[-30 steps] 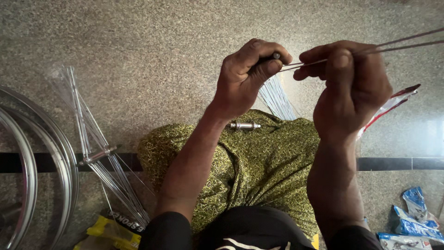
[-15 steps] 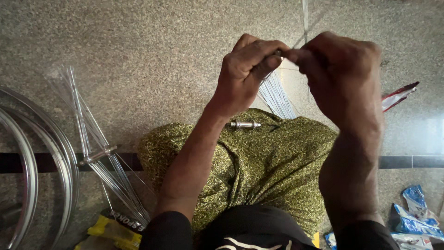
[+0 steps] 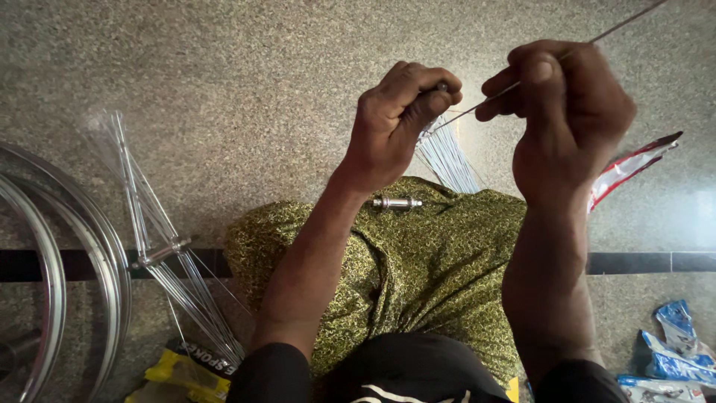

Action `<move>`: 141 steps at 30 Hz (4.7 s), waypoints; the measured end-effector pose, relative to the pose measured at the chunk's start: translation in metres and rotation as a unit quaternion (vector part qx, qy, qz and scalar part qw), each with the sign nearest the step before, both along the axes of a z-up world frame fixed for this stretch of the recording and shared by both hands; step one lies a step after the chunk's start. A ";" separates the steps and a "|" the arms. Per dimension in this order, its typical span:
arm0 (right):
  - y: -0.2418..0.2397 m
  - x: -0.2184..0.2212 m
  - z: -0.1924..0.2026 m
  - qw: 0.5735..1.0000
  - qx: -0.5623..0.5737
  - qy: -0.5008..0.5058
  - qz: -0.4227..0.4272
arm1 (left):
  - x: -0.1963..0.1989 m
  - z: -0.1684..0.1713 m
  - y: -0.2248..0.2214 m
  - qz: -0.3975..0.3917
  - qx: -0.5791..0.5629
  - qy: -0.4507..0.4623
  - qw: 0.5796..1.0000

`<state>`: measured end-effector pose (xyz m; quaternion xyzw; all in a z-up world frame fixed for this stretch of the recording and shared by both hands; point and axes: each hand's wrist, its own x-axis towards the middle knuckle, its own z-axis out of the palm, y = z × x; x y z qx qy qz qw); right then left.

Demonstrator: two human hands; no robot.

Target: The person inserts numerous metal spokes into the holes of a bicycle wheel hub by hand, organizing them into a radial pattern.

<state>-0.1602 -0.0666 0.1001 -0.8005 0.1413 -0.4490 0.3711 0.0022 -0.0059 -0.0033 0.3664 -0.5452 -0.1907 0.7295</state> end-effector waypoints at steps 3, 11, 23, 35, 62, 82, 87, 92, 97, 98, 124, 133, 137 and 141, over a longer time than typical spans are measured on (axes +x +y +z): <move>0.006 0.002 0.001 0.999 0.045 0.005 -0.011 | 0.000 0.000 0.002 0.011 0.010 -0.019 1.000; -0.001 0.003 0.006 0.957 -0.192 0.208 -0.060 | -0.001 0.001 0.006 0.012 0.025 -0.029 0.999; -0.097 -0.107 -0.250 0.824 0.040 0.492 -0.276 | 0.003 -0.007 0.003 -0.006 -0.002 0.041 0.999; -0.071 -0.060 -0.309 0.855 0.016 0.414 -0.313 | 0.006 0.003 0.005 0.007 -0.019 0.042 0.999; -0.071 -0.059 -0.307 0.783 0.300 0.471 -0.274 | 0.017 0.004 0.005 0.010 -0.034 0.047 0.998; -0.080 -0.080 -0.330 0.882 0.122 0.309 -0.333 | 0.015 0.000 0.006 0.017 -0.018 0.035 0.999; -0.088 -0.084 -0.325 0.908 0.076 0.192 -0.365 | 0.014 -0.001 0.003 0.028 -0.021 0.029 0.999; -0.083 -0.075 -0.321 0.900 0.165 0.219 -0.340 | 0.015 0.001 0.006 0.023 -0.021 0.029 0.999; -0.073 -0.072 -0.318 0.920 0.110 0.279 -0.253 | 0.014 0.003 0.006 0.025 -0.017 0.023 0.999; -0.074 -0.070 -0.316 0.924 0.090 0.273 -0.250 | 0.014 0.003 0.006 0.024 -0.025 0.020 0.999; 0.048 -0.174 -0.144 0.905 0.068 0.315 -0.277 | 0.012 0.007 0.002 0.061 -0.030 -0.062 0.996; -0.006 -0.155 -0.207 0.874 0.266 0.293 -0.280 | 0.007 0.006 -0.003 0.083 -0.036 -0.081 0.993; -0.057 -0.112 -0.219 0.846 0.231 0.396 -0.272 | 0.008 0.003 0.005 0.073 -0.028 -0.077 0.994; -0.091 -0.084 -0.262 0.817 0.081 0.506 -0.264 | 0.014 0.006 0.005 0.086 -0.024 -0.078 0.993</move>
